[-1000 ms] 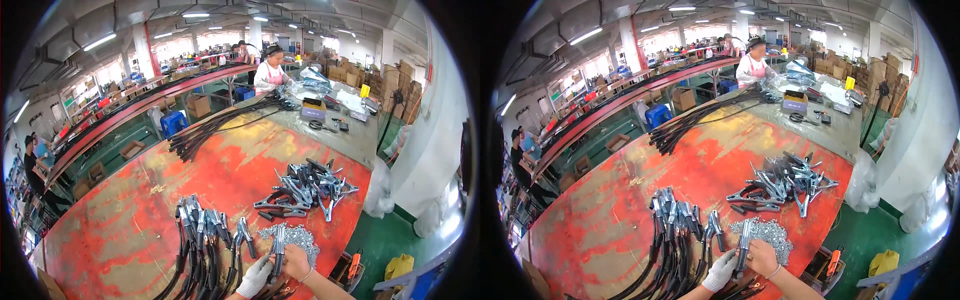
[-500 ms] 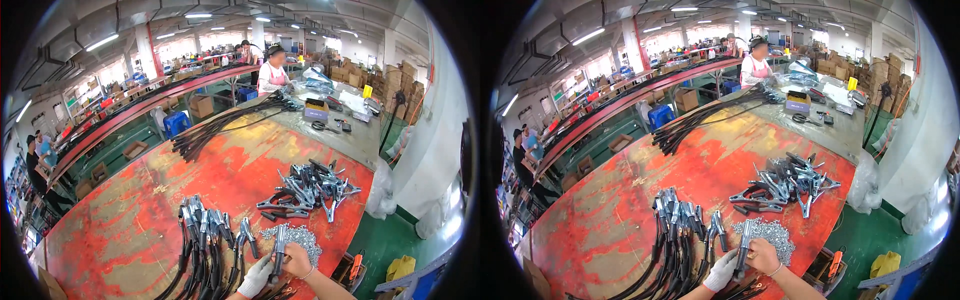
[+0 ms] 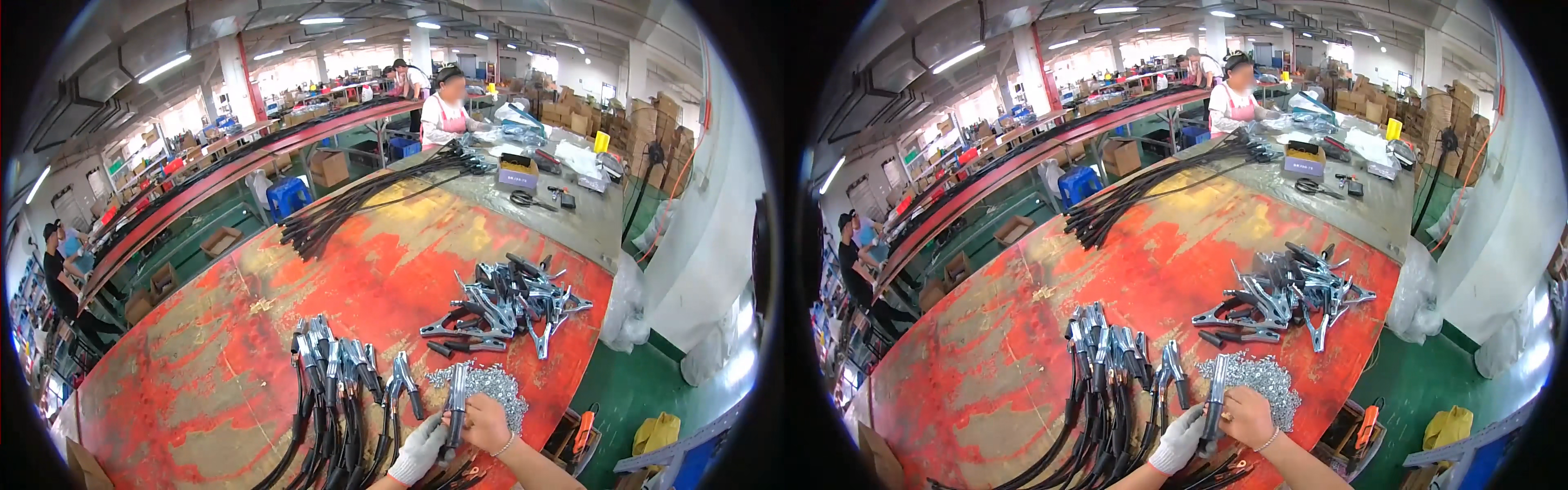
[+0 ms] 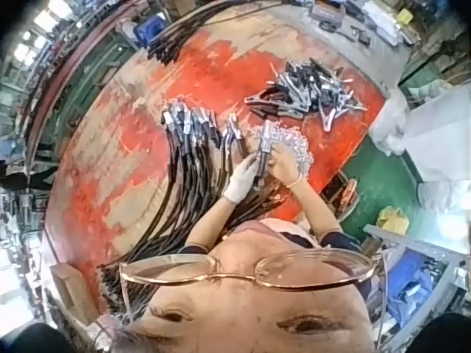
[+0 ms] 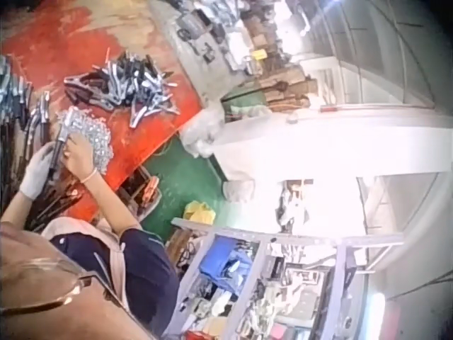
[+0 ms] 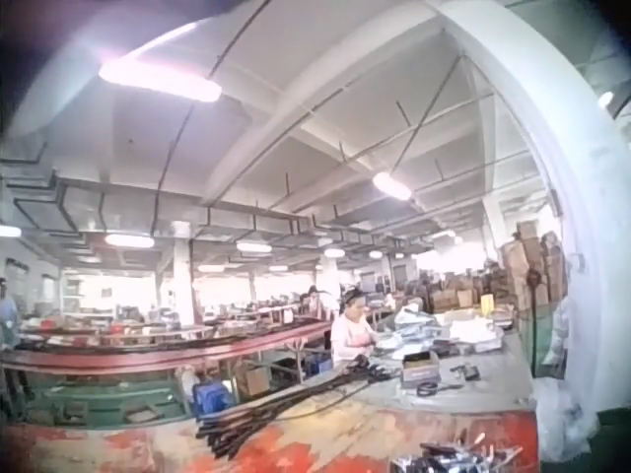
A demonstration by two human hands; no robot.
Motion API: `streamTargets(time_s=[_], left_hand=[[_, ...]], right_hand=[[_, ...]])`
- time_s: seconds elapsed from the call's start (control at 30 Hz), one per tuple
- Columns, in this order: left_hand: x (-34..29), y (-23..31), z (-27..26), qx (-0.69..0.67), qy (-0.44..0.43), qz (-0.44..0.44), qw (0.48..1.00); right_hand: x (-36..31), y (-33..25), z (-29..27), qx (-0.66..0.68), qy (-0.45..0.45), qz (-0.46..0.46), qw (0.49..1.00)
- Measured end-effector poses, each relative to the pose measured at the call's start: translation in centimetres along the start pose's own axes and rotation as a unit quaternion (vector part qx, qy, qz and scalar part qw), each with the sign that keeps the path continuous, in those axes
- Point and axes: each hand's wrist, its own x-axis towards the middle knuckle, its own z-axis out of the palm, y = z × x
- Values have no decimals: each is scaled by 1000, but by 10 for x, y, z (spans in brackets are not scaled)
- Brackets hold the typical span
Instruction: Assembling alligator clips onto electrical cables at a production workstation.
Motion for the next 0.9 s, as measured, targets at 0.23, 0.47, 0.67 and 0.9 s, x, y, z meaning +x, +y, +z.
streamTargets(time_s=[0.23,0.47,0.67,0.9], left_hand=[[-3,10,3,20,9,-27,999],[-2,5,3,7,13,-3,1000],[-4,10,3,-5,16,-19,1000],[-5,15,7,6,9,-23,1000]], right_hand=[[-1,-1,1,-4,4,12,1000],[1,-1,2,10,13,4,1000],[9,-7,-3,-3,7,17,1000],[6,4,1,23,12,-6,1000]])
